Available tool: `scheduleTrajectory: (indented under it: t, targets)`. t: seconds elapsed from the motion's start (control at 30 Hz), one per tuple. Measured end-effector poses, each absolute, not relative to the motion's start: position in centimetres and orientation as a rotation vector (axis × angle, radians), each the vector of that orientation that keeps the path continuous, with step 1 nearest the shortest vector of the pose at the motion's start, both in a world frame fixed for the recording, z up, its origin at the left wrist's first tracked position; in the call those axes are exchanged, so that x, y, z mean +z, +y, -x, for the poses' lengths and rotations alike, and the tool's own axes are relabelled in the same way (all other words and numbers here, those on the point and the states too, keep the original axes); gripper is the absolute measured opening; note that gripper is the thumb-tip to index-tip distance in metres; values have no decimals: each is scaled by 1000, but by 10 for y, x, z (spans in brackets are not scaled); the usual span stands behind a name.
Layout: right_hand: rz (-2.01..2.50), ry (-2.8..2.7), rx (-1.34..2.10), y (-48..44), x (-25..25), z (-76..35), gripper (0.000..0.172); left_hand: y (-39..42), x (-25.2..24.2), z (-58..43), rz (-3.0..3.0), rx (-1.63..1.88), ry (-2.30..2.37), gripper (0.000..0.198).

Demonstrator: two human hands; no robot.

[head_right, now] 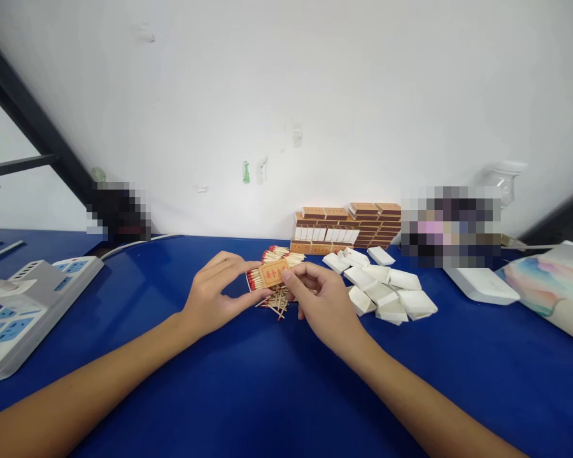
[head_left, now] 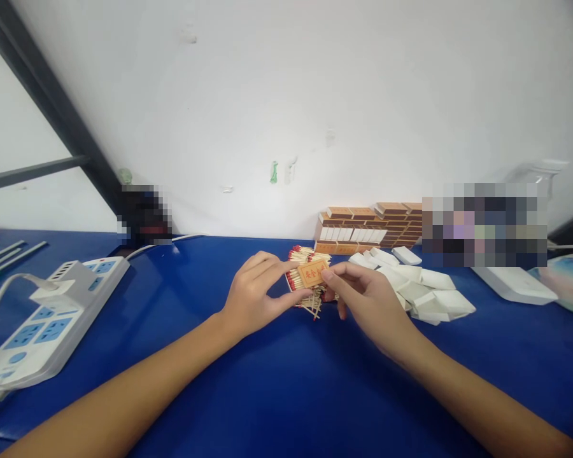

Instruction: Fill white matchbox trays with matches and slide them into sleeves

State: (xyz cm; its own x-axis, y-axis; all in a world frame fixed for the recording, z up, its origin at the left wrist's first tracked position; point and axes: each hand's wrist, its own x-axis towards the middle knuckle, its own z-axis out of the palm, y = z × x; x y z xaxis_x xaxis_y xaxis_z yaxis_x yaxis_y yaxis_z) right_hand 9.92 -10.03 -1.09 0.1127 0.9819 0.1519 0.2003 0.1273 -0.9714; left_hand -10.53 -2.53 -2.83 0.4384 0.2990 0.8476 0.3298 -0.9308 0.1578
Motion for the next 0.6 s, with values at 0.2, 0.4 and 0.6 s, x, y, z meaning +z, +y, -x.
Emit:
scheduleTrajectory:
  t: [0.2, 0.4, 0.6]
  targets:
    - [1320, -1281, 912, -99, -7, -106, 43, -25, -24, 106, 2639, -1622, -621, 39]
    - [1338, -1241, 849, -97, -7, -115, 44, -24, -24, 107, 2644, -1609, -616, 40]
    - [1385, -1195, 745, -92, -12, -123, 43, -24, -27, 108, 2630, -1588, -578, 41]
